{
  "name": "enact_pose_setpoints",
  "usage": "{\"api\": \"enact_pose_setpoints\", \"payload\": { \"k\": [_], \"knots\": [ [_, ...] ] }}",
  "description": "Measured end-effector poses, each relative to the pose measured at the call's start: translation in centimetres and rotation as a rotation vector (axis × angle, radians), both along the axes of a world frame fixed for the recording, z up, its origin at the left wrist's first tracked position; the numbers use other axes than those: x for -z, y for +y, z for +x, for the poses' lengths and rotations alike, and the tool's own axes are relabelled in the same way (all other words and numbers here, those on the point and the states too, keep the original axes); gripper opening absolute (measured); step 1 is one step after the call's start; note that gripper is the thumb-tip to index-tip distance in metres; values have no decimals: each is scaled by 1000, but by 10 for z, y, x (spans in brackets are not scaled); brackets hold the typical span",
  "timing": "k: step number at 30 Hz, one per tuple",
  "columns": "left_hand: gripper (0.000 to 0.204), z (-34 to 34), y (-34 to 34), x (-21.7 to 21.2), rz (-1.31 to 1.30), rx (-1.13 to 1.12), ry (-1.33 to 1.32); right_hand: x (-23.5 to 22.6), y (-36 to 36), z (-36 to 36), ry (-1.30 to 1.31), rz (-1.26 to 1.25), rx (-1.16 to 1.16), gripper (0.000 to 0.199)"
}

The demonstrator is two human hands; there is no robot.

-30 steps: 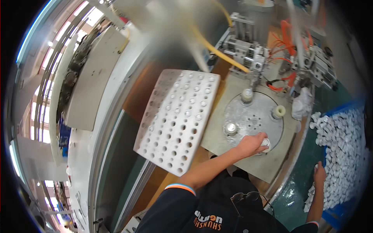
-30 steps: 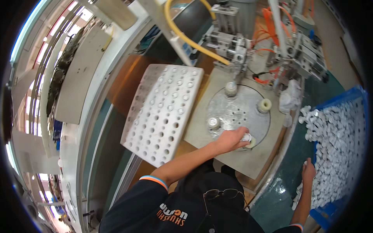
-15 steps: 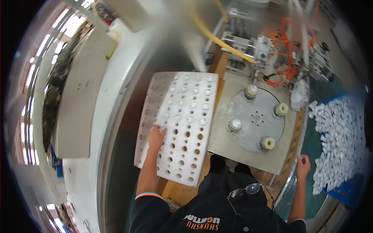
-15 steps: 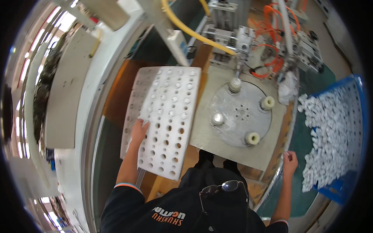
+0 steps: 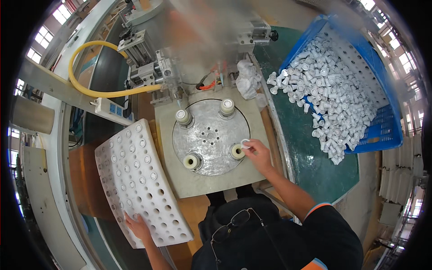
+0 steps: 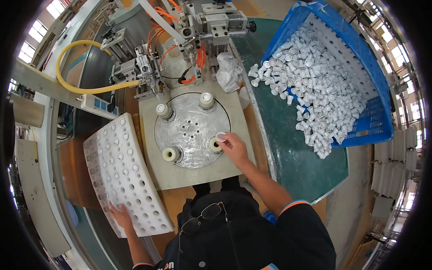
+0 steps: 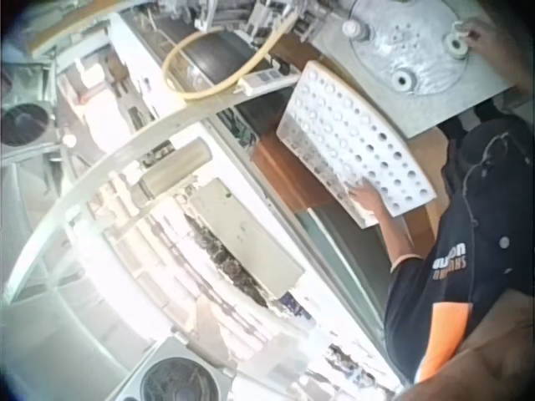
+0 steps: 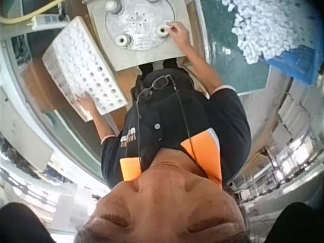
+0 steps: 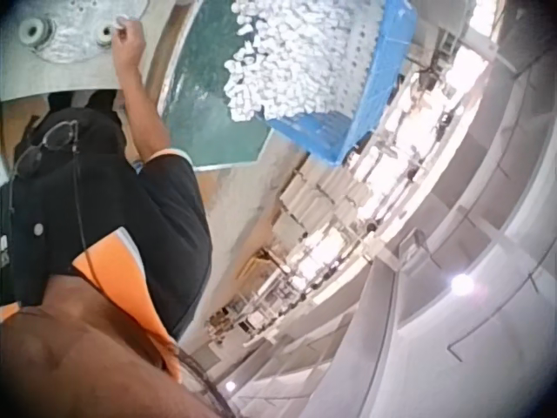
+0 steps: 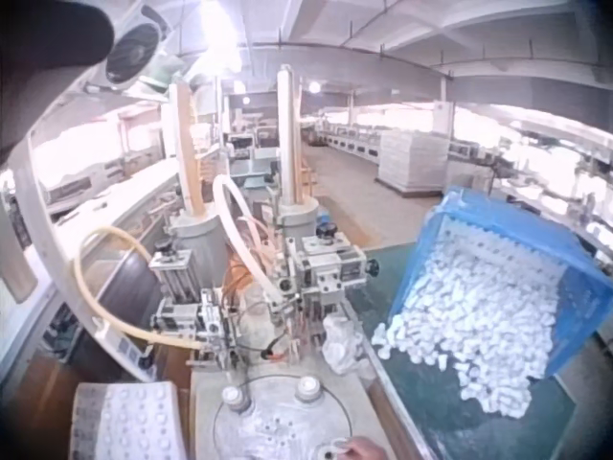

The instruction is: The person wipes a rotary machine platform with a cloth, then places LED components and bulb bases onto the rotating fixtures. They snap a diffuser cap onto an assembled bulb by hand and pick up the component tray.

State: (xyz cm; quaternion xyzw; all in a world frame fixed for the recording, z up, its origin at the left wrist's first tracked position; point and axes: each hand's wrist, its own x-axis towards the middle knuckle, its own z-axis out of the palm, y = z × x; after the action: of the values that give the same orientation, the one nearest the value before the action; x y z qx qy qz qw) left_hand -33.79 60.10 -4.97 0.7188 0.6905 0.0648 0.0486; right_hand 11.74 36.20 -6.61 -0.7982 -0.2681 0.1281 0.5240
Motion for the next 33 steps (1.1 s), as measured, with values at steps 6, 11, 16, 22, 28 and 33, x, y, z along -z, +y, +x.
{"api": "enact_pose_setpoints", "payload": {
  "k": [6,11,16,22,28,33],
  "knots": [
    [51,21,-20,-7,43,128,-332,45,-18,-1,-449,-172,-245,29],
    [45,64,-26,-9,106,287,-404,36,-29,9,-376,-139,-231,39],
    [27,108,-56,-13,-217,216,-695,14,-64,164,-529,-169,379,36],
    [20,248,-95,-43,-439,472,-725,44,-123,278,-559,-627,221,23],
    [20,328,-109,-37,-587,640,-716,29,-126,265,-606,-937,-220,25],
    [27,383,-119,0,-519,728,-636,13,-142,242,-577,-1055,-350,24]
  ]
}}
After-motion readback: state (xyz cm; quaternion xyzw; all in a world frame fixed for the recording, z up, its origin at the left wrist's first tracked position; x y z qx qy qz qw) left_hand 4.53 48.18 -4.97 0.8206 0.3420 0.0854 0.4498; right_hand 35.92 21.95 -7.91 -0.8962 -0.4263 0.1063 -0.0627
